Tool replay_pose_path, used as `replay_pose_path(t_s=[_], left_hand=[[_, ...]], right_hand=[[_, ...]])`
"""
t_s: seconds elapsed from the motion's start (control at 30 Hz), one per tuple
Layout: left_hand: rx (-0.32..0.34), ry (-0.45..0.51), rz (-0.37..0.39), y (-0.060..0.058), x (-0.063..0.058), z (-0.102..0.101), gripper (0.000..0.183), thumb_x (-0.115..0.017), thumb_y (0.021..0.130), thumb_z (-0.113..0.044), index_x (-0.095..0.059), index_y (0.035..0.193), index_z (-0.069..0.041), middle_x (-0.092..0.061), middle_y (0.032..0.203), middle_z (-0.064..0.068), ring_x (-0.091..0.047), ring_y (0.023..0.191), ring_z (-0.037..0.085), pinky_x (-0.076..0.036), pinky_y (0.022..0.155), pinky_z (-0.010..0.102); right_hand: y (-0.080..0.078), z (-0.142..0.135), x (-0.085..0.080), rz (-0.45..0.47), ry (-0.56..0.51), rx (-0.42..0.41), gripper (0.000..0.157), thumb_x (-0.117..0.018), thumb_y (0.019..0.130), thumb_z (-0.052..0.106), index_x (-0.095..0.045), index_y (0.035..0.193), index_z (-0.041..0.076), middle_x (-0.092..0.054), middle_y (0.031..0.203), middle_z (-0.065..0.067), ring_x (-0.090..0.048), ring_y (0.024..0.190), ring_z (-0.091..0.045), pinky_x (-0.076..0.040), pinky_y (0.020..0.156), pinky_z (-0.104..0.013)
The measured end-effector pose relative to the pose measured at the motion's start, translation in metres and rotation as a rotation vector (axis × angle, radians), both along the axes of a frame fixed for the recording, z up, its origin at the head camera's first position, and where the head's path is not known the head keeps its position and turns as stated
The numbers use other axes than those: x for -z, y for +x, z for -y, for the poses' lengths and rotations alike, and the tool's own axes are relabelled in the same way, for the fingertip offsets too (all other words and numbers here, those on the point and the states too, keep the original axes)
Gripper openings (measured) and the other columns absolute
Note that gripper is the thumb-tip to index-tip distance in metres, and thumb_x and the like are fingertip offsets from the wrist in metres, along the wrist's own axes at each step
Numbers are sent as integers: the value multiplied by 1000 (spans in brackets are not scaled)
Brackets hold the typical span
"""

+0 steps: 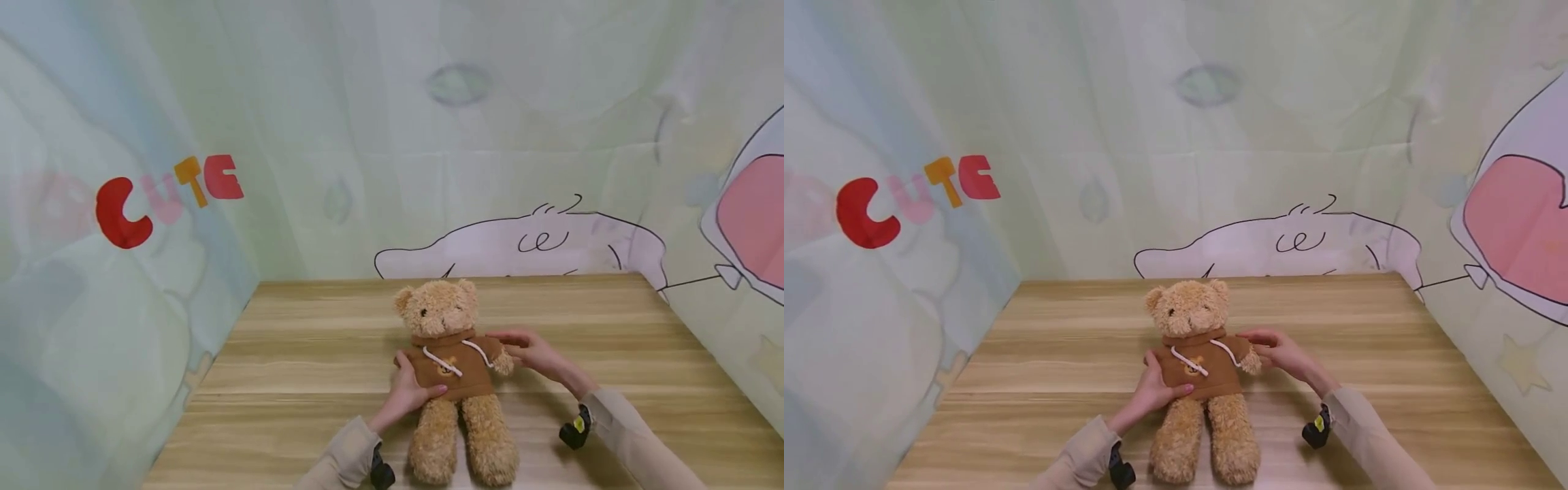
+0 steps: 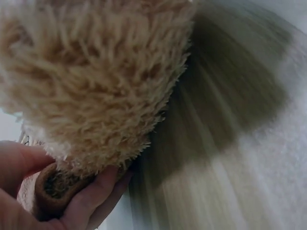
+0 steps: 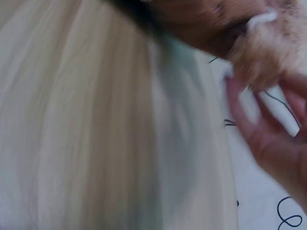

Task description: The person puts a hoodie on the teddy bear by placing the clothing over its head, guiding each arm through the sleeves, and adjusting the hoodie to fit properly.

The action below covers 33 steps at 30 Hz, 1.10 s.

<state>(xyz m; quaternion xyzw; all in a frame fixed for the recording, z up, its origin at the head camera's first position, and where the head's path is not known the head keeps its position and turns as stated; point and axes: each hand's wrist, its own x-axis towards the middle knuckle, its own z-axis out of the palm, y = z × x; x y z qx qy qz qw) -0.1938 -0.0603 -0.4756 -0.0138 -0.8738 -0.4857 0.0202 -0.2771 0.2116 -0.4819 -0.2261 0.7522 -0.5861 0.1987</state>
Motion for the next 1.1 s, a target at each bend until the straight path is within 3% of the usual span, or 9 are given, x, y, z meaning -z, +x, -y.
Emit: replay_pose_path(t_s=[0.2, 0.37, 0.43, 0.6, 0.67, 0.8, 0.93, 1.0, 1.1], left_hand=[[14, -10, -12, 1, 4, -2, 89, -81, 61, -16, -19, 119, 10, -52, 97, 35, -51, 96, 47, -43, 81, 51], [12, -27, -20, 1, 5, -4, 91, -81, 62, -17, -18, 121, 12, -53, 96, 37, -51, 95, 48, -43, 82, 51], [19, -26, -18, 1, 4, -6, 93, -80, 63, -17, -17, 123, 13, -52, 98, 38, -51, 96, 49, -43, 82, 51], [27, -23, -8, 2, 2, -8, 94, -79, 64, -18, -15, 125, 14, -51, 100, 40, -51, 96, 49, -43, 82, 51], [19, -19, 9, 4, 2, -8, 96, -79, 64, -17, -14, 127, 16, -49, 104, 42, -49, 99, 50, -41, 84, 52], [10, -22, 41, 9, 1, -8, 101, -79, 65, -16, -10, 130, 18, -45, 109, 45, -45, 102, 53, -40, 86, 54], [18, -34, 27, 10, 1, -11, 102, -78, 65, -17, -9, 130, 20, -45, 108, 46, -46, 101, 53, -40, 86, 54], [20, -37, 13, 9, 0, -12, 100, -78, 65, -19, -11, 129, 20, -46, 106, 46, -48, 99, 52, -41, 85, 54], [14, -39, 2, 6, -1, -13, 97, -79, 65, -19, -14, 127, 18, -48, 103, 44, -50, 97, 51, -42, 83, 53]], right_hand=[[6, 12, 1, -325, 109, 68, 30, -54, 88, 13, -57, 109, -8, -60, 103, -27, -59, 71, 3, -49, 52, -27], [7, 25, 3, -634, 269, 229, 12, -52, 88, 6, -63, 88, 1, -66, 80, -12, -52, 61, 3, -44, 51, -20], [7, 26, 4, -606, 281, 266, 11, -50, 88, 1, -61, 85, 0, -65, 77, -9, -52, 62, 2, -44, 52, -19], [6, 19, 4, -174, 132, 183, 12, -45, 88, 2, -50, 96, -6, -58, 84, -8, -47, 54, -2, -44, 45, -26], [5, 16, 4, -107, 93, 143, 14, -46, 88, 3, -49, 99, -4, -57, 87, -9, -44, 50, -4, -45, 42, -31], [4, 15, 7, -312, 166, 133, 10, -51, 89, 8, -57, 95, 2, -63, 89, -13, -50, 57, 2, -49, 47, -31], [7, 21, 11, -551, 302, 223, 9, -52, 88, 6, -61, 85, 5, -65, 75, -7, -52, 64, 3, -45, 54, -21], [8, 24, 11, -575, 347, 273, 9, -52, 86, 1, -60, 82, 3, -64, 70, -7, -52, 62, -2, -43, 56, -20], [10, 26, 7, -416, 331, 312, 7, -51, 82, -1, -57, 81, -4, -61, 68, -7, -51, 59, -7, -41, 52, -22]])
